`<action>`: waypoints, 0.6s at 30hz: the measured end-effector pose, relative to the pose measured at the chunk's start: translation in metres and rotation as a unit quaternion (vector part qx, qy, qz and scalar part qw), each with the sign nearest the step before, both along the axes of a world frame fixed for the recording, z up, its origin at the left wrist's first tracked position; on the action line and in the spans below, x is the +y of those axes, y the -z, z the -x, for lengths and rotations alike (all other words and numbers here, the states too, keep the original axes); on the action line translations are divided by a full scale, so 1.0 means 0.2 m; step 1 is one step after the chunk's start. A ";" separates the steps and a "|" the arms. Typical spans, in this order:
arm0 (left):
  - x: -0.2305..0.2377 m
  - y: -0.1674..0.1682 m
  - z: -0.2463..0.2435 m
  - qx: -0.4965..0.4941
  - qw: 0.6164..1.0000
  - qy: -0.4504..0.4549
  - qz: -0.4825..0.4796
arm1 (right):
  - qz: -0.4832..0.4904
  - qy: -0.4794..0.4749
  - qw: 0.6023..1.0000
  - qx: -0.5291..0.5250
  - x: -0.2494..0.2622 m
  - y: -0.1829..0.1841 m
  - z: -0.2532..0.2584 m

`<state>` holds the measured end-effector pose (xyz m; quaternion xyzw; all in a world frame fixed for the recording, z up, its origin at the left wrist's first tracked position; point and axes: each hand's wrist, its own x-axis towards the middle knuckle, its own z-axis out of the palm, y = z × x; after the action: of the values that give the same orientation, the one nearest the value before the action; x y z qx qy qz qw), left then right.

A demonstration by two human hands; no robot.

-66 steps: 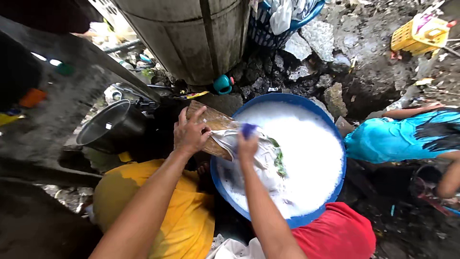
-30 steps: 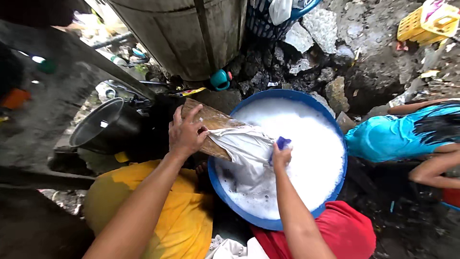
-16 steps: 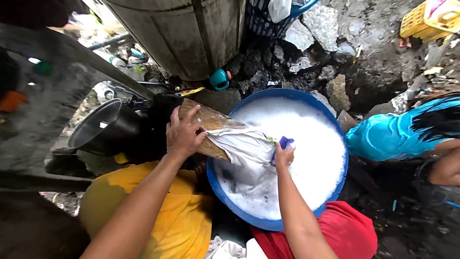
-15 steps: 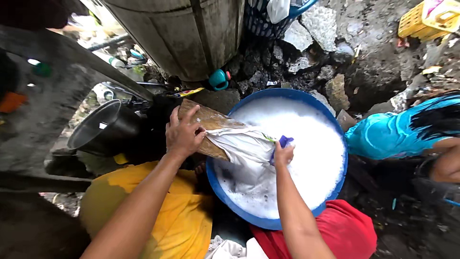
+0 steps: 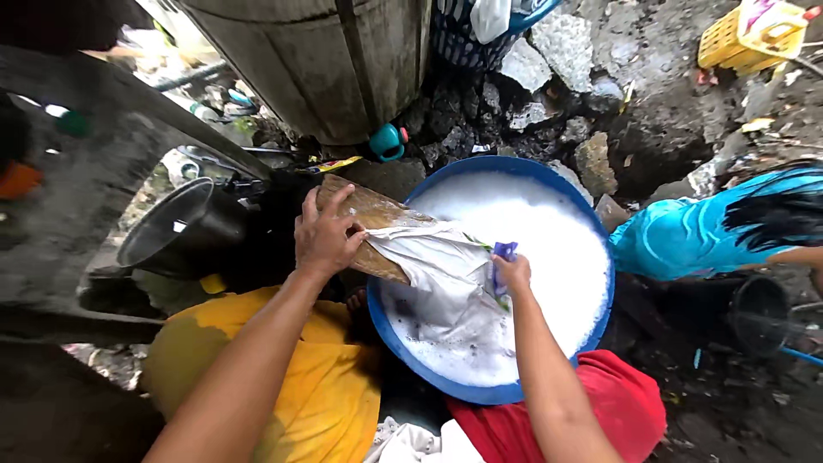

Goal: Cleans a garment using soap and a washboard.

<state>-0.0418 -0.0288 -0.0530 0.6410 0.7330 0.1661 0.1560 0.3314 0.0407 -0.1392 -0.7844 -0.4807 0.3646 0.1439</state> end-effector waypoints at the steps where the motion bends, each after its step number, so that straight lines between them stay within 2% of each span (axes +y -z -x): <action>1: 0.00 0.00 0.00 0.000 1.000 0.000 -0.001 | -0.010 0.012 1.000 0.003 0.03 -0.08 0.03; 4: 0.01 0.00 0.01 -0.002 1.000 -0.004 -0.003 | -0.051 -0.049 0.997 -0.014 0.06 -0.23 0.19; 7: 0.01 0.00 0.00 -0.002 1.000 -0.002 0.002 | -0.068 -0.162 0.978 -0.111 0.04 -0.17 0.27; 10: 0.01 -0.01 0.01 -0.004 1.000 -0.002 -0.002 | -0.068 -0.217 0.961 -0.156 0.01 -0.10 0.28; 13: 0.01 0.00 0.00 -0.002 1.000 -0.006 0.005 | -0.082 -0.171 0.972 -0.136 0.06 -0.16 0.26; 15: 0.01 0.00 0.01 -0.003 1.000 -0.006 -0.002 | -0.165 -0.112 0.971 -0.134 0.13 -0.26 0.28; 18: 0.01 0.01 0.01 -0.005 1.000 -0.009 -0.002 | -0.300 -0.060 0.941 -0.145 0.29 -0.39 0.34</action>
<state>-0.0429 -0.0265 -0.0545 0.6338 0.7377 0.1716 0.1569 0.2636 0.0993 -0.0617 -0.7190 -0.6294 0.0936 0.2795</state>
